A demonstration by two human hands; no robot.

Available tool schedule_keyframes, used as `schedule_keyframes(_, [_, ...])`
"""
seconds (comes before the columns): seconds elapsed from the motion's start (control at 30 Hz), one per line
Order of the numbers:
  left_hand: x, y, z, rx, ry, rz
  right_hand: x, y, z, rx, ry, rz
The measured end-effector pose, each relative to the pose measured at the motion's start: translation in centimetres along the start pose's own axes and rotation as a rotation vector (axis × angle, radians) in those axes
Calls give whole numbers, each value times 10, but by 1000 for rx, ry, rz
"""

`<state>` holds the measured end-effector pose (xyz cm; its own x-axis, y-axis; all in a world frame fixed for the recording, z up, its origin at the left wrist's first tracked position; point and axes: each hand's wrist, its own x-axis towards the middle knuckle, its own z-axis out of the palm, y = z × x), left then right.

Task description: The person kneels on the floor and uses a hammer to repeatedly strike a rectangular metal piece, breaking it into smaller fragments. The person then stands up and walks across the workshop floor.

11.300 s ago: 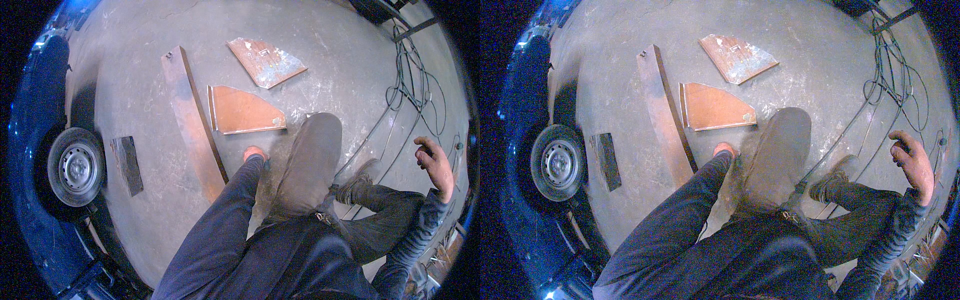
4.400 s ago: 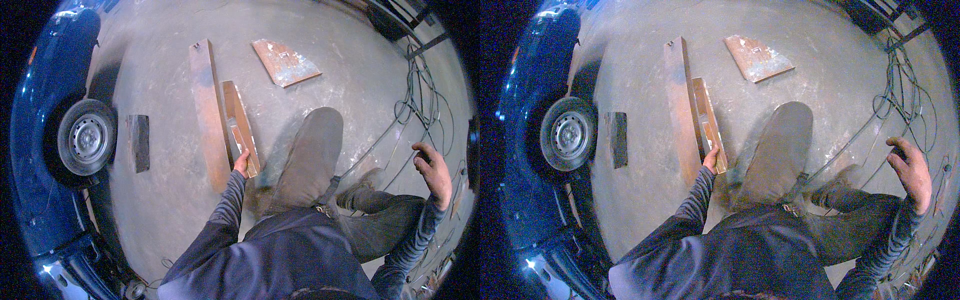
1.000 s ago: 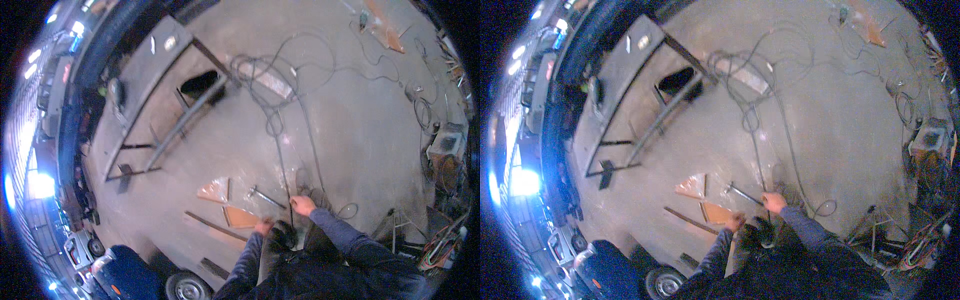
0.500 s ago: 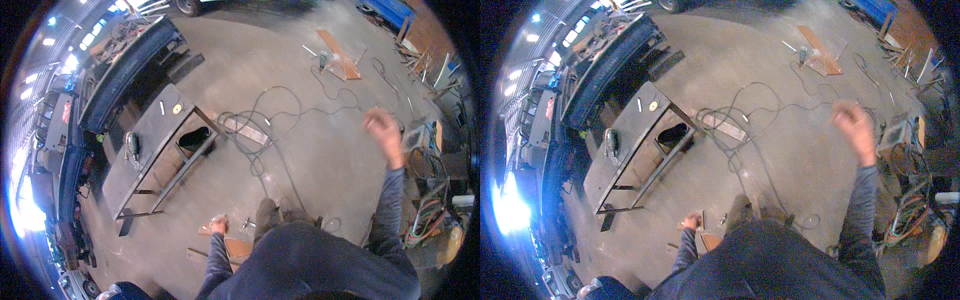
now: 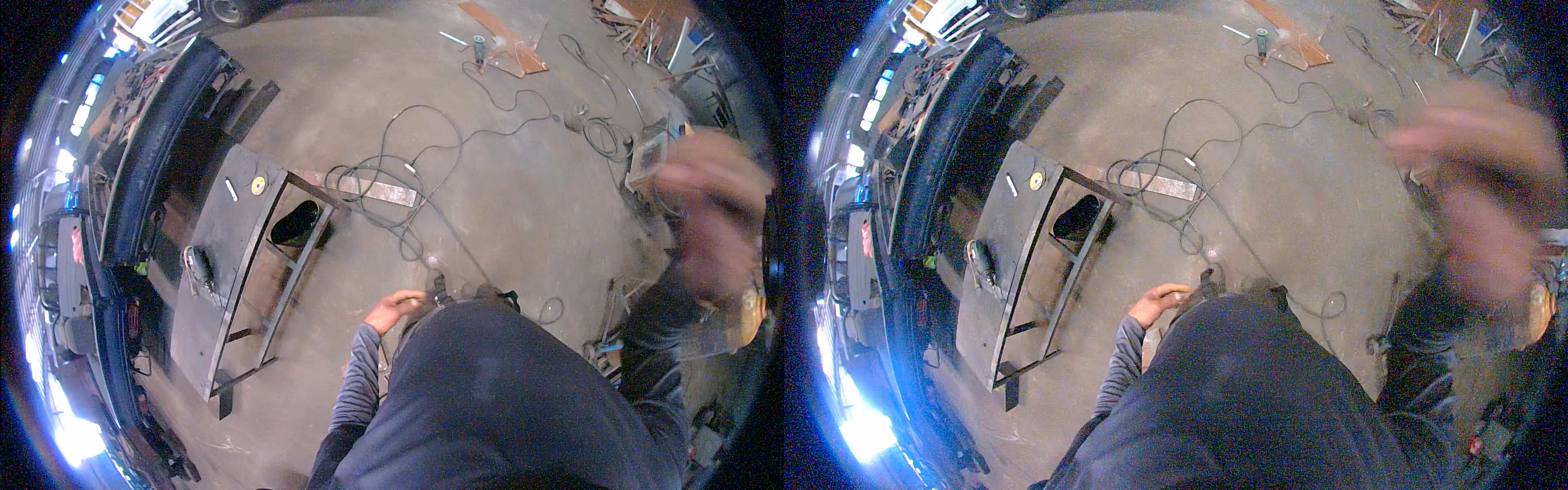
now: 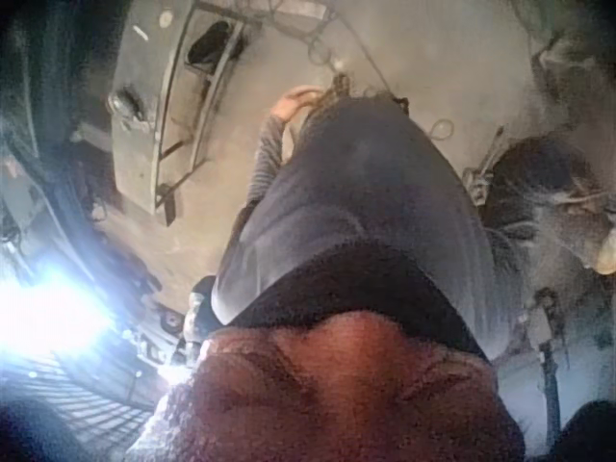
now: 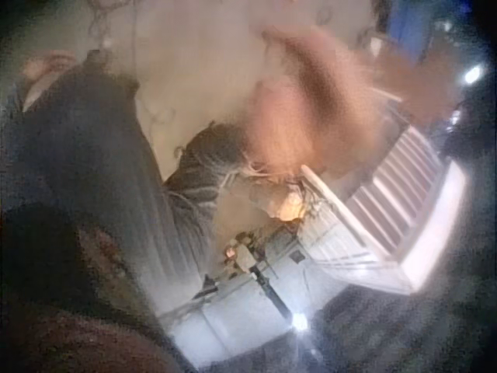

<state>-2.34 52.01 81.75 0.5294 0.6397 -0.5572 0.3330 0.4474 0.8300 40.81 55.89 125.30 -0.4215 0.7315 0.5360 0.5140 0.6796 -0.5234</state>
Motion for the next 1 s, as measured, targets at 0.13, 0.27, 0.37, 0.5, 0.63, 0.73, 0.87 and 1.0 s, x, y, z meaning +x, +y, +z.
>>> schedule_keyframes(0.13, [19,71,20,135,-313,31,-92,78,172,-121,-459,550])
schedule_keyframes(0.27, [46,89,10,192,-336,-1,-196,81,238,499,-610,1120])
schedule_keyframes(0.37, [58,101,13,207,-331,31,-225,83,258,593,-420,1179])
schedule_keyframes(0.5, [87,158,32,652,-296,251,-200,105,259,478,-507,1065])
schedule_keyframes(0.63, [142,183,48,509,-608,133,-213,137,252,514,-577,1036])
schedule_keyframes(0.73, [179,186,65,252,-699,13,-205,167,230,533,-631,1062])
schedule_keyframes(0.87, [238,213,82,493,-795,-41,-210,233,210,715,-657,1216])
schedule_keyframes(1.0, [296,258,98,560,-877,-95,-210,282,172,860,-542,1357])
